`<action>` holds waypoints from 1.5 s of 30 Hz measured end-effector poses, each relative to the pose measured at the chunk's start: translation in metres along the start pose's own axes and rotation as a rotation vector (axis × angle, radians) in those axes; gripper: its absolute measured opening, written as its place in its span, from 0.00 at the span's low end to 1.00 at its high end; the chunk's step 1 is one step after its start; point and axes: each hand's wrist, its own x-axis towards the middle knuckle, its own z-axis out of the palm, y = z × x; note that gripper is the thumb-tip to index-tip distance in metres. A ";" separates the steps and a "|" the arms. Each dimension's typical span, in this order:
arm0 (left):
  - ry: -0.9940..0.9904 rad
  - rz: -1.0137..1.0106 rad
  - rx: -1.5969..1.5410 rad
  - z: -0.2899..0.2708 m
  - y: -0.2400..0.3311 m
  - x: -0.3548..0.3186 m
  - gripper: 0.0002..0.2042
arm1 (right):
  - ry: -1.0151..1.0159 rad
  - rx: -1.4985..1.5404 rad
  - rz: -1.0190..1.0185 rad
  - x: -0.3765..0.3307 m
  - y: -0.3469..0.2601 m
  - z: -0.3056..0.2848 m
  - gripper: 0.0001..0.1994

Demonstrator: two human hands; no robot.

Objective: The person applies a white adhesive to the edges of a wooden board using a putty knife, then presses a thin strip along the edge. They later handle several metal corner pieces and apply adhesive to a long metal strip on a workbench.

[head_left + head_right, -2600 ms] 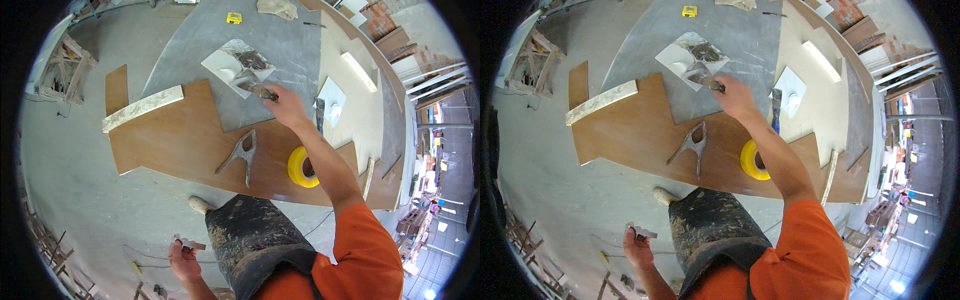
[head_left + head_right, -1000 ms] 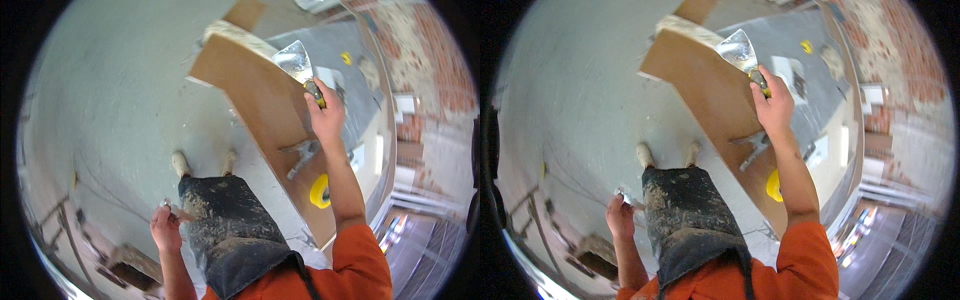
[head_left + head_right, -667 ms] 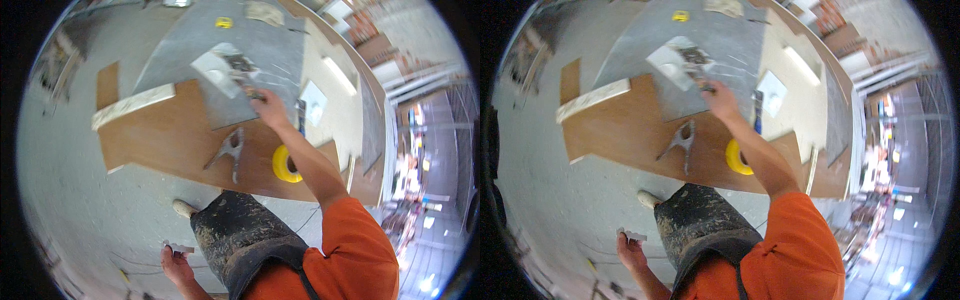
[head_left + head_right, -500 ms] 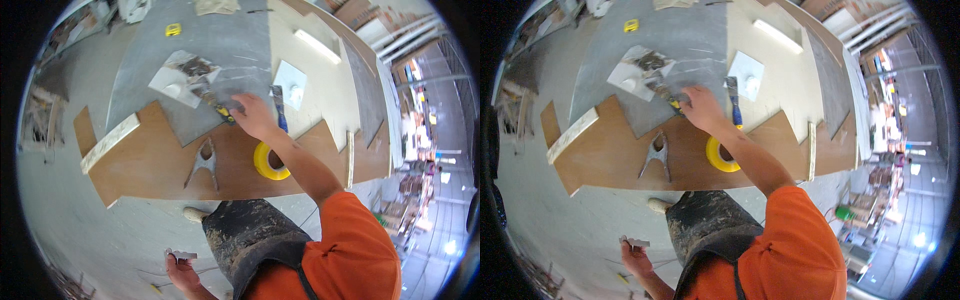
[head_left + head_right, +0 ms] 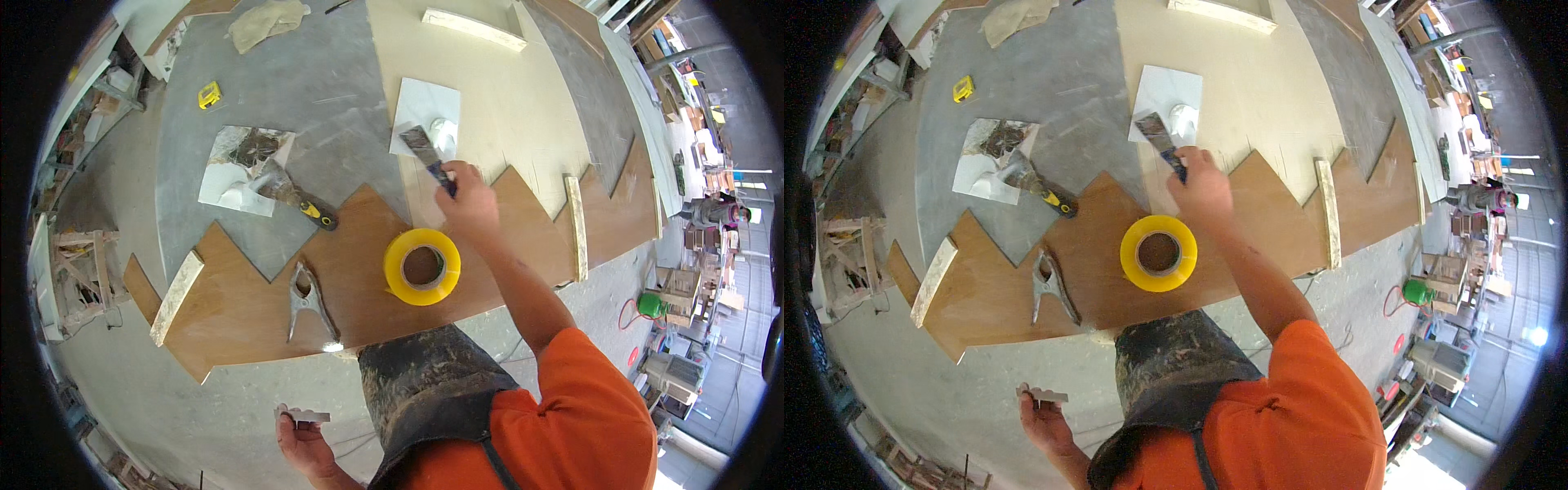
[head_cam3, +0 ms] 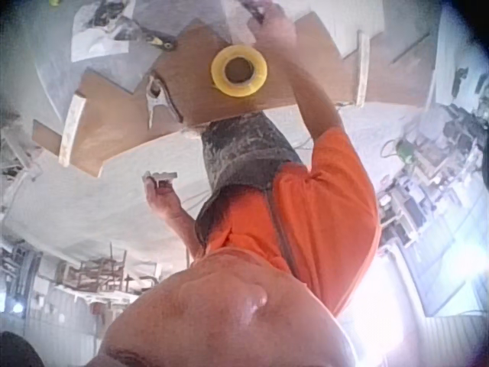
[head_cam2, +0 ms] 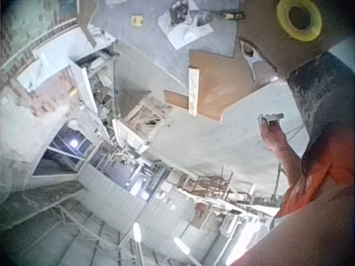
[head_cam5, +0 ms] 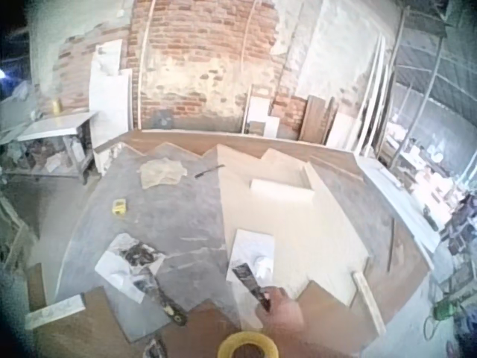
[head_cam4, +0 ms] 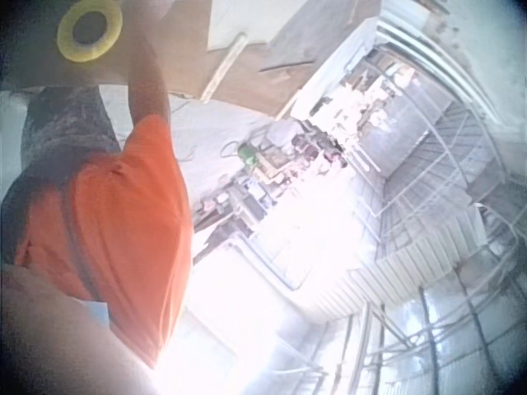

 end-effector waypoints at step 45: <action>0.475 -0.142 -0.672 -0.185 -0.151 -0.015 0.08 | -0.858 -0.031 -1.325 -0.179 -0.301 0.210 0.17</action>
